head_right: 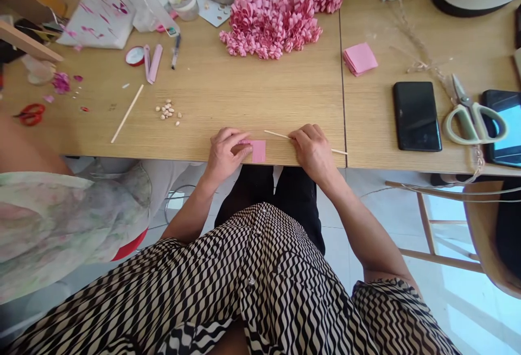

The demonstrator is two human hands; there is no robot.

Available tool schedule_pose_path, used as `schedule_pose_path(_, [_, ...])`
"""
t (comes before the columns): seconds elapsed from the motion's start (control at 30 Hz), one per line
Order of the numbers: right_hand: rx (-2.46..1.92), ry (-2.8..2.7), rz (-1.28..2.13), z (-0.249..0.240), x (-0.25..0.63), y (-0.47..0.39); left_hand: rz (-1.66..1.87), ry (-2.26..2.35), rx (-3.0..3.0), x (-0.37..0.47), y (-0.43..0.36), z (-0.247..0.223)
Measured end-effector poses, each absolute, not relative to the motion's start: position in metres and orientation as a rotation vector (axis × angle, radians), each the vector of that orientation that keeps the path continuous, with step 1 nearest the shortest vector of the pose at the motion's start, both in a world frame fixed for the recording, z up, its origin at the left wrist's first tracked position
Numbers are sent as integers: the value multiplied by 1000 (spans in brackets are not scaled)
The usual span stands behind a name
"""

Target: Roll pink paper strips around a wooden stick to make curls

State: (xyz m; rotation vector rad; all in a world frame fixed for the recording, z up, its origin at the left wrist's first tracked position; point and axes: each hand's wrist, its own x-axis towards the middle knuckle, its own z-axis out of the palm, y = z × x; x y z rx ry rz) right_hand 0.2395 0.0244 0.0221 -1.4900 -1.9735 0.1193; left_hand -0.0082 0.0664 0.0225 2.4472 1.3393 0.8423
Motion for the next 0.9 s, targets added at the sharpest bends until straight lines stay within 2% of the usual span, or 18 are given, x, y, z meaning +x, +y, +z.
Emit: schedule_pose_path(0.9, [-1452, -1969, 129, 21, 239, 25, 936, 1465, 2470, 3, 55, 21])
